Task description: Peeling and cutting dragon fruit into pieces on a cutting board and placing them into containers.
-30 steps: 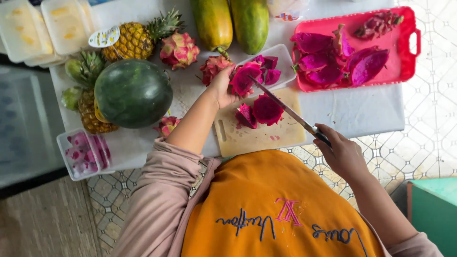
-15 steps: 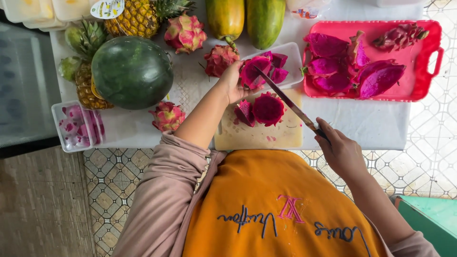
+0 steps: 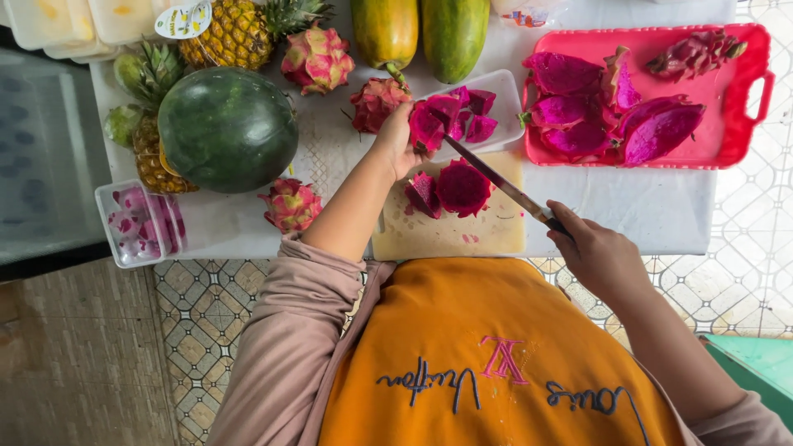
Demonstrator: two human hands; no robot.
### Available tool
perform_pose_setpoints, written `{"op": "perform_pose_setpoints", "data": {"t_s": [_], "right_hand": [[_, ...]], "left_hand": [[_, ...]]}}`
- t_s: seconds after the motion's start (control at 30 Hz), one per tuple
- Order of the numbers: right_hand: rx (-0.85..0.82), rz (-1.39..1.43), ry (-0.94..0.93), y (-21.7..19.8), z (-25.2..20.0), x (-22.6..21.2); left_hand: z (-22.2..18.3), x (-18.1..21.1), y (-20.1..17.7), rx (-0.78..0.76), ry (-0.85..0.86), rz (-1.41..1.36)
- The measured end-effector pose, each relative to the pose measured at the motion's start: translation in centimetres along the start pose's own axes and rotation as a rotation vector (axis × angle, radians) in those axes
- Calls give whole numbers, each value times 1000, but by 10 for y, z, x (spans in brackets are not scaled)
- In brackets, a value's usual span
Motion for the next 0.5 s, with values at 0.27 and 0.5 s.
{"op": "perform_pose_setpoints", "data": {"t_s": [0.27, 0.5], "right_hand": [[-338, 169, 106, -10, 4, 6], [-425, 377, 206, 2, 9, 7]], "left_hand": [[-39, 3, 20, 167, -1, 104], [-39, 0, 16, 228, 28, 225]]}}
Point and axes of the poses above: each hand's wrist, its own z-axis towards the middle knuckle, its own y-axis out of the palm, x = y × z, the point moved 2 cm from there along z, towards the middle knuckle, and after that the axes turned 14 degrees about -z, right-handed, at the moved point
